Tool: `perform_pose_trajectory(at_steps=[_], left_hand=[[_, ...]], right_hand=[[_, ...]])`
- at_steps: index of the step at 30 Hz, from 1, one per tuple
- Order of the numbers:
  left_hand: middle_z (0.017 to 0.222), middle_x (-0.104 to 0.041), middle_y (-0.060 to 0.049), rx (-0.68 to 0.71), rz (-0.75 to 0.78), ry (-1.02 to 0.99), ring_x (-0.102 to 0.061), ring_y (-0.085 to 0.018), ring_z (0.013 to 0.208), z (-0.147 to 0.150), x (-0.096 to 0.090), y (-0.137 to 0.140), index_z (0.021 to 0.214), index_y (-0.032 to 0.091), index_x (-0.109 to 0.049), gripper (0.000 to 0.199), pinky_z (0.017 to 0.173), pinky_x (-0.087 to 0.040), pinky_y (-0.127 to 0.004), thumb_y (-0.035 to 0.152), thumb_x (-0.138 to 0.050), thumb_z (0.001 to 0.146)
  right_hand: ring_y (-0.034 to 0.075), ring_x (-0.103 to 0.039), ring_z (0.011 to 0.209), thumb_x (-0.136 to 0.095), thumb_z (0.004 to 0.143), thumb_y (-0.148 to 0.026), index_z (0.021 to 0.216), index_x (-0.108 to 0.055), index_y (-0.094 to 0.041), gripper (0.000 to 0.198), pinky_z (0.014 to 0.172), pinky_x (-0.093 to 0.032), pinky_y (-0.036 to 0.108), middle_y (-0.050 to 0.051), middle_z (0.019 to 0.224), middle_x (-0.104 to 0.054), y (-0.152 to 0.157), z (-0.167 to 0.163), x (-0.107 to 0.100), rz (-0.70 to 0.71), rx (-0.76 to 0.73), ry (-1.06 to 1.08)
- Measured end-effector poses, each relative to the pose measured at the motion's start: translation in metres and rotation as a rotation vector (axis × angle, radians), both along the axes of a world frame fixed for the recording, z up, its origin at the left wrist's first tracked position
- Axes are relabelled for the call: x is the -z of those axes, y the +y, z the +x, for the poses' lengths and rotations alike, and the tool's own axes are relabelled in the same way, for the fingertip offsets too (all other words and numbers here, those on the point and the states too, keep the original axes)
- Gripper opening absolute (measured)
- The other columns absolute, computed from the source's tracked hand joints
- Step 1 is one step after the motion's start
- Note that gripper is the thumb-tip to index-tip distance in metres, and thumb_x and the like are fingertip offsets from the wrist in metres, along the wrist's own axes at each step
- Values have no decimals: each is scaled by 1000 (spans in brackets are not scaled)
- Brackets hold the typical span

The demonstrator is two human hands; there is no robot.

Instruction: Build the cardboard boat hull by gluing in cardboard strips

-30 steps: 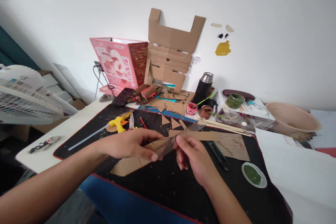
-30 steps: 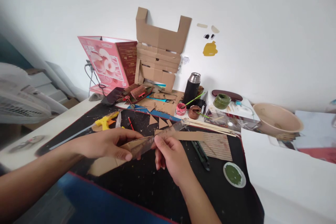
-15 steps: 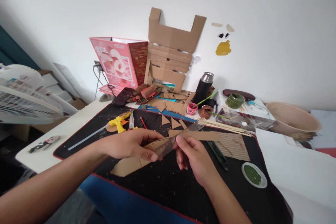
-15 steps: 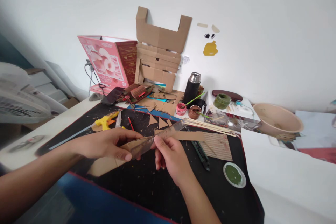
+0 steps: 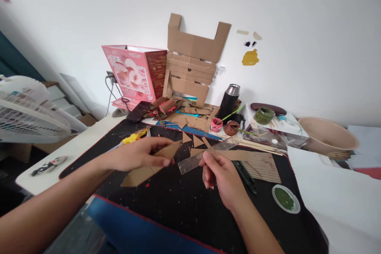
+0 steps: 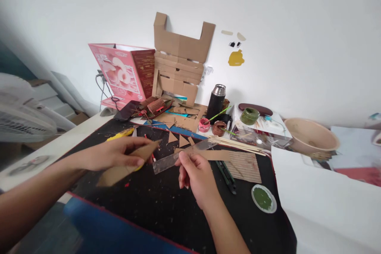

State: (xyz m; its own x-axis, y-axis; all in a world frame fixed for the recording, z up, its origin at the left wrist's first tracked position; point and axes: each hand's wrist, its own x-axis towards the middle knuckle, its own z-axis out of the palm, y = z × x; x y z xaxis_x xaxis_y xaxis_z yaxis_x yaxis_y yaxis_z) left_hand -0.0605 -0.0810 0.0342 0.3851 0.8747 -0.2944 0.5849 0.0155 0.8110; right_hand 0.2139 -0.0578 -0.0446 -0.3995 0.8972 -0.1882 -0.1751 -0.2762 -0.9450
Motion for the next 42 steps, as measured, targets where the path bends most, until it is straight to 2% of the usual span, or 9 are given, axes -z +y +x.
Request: perform_pose_trajectory(at_steps=[3, 7, 9, 11, 16, 21, 33, 38, 42], left_hand=[[125, -77, -5, -161, 178, 124, -71, -28, 104, -26, -7, 12, 145, 25, -62, 64, 82, -55, -30, 63, -67, 94], [116, -79, -10, -311, 461, 560, -72, -32, 99, -58, -3, 37, 132, 19, -68, 59, 86, -54, -36, 62, -60, 92], [107, -79, -11, -308, 522, 743, -73, -32, 94, -68, 7, 50, 126, 18, -71, 50, 82, -54, -37, 53, -55, 93], [119, -78, -14, -270, 580, 859, -73, -35, 107, -75, 21, 60, 127, 19, -70, 45, 89, -54, -39, 44, -53, 94], [142, -69, -20, -206, 605, 906, -68, -38, 127, -82, 55, 76, 138, 21, -67, 48, 104, -54, -47, 30, -51, 95], [144, -68, -22, -170, 584, 906, -66, -40, 131, -83, 68, 82, 139, 17, -66, 48, 109, -52, -49, 31, -52, 95], [142, -70, -20, -181, 618, 810, -65, -39, 132, -77, 64, 77, 136, 18, -70, 52, 115, -48, -50, 48, -56, 97], [129, -75, -16, -312, 770, 559, -65, -36, 126, -40, 37, 51, 119, 21, -77, 46, 116, -46, -51, 55, -52, 101], [121, -80, -8, -154, 455, 178, -71, -30, 111, 13, 17, 27, 121, 25, -78, 49, 99, -54, -39, 65, -59, 100]], right_hand=[[10, -51, 39, -79, 78, -79, 79, -66, -18, 63, 40, -29, 20, -6, 49, -53, 2, 0, 0, 15, 9, -15], [11, -51, 39, -76, 80, -79, 79, -66, -19, 61, 40, -30, 21, -6, 49, -53, 1, -3, 2, 45, -35, -46], [11, -51, 39, -75, 82, -78, 79, -66, -19, 60, 41, -30, 21, -6, 49, -53, -1, -4, 3, 68, -66, -68], [11, -51, 39, -73, 84, -77, 80, -66, -19, 59, 41, -30, 21, -6, 49, -53, -1, -5, 4, 92, -79, -89], [11, -51, 39, -71, 86, -77, 81, -67, -19, 58, 41, -30, 22, -6, 49, -53, 0, -4, 6, 113, -69, -111], [11, -52, 40, -70, 88, -75, 81, -67, -19, 56, 43, -30, 22, -5, 50, -54, -1, -3, 3, 121, -85, -118], [12, -52, 41, -70, 88, -75, 81, -67, -20, 55, 43, -32, 23, -5, 51, -54, 1, -3, 3, 126, -76, -128], [11, -52, 41, -71, 87, -76, 81, -67, -20, 56, 43, -33, 23, -5, 51, -54, 0, -3, 2, 119, -57, -124], [12, -52, 40, -71, 87, -77, 82, -68, -19, 58, 43, -32, 23, -5, 50, -54, 3, -1, 2, 134, 15, -132]])
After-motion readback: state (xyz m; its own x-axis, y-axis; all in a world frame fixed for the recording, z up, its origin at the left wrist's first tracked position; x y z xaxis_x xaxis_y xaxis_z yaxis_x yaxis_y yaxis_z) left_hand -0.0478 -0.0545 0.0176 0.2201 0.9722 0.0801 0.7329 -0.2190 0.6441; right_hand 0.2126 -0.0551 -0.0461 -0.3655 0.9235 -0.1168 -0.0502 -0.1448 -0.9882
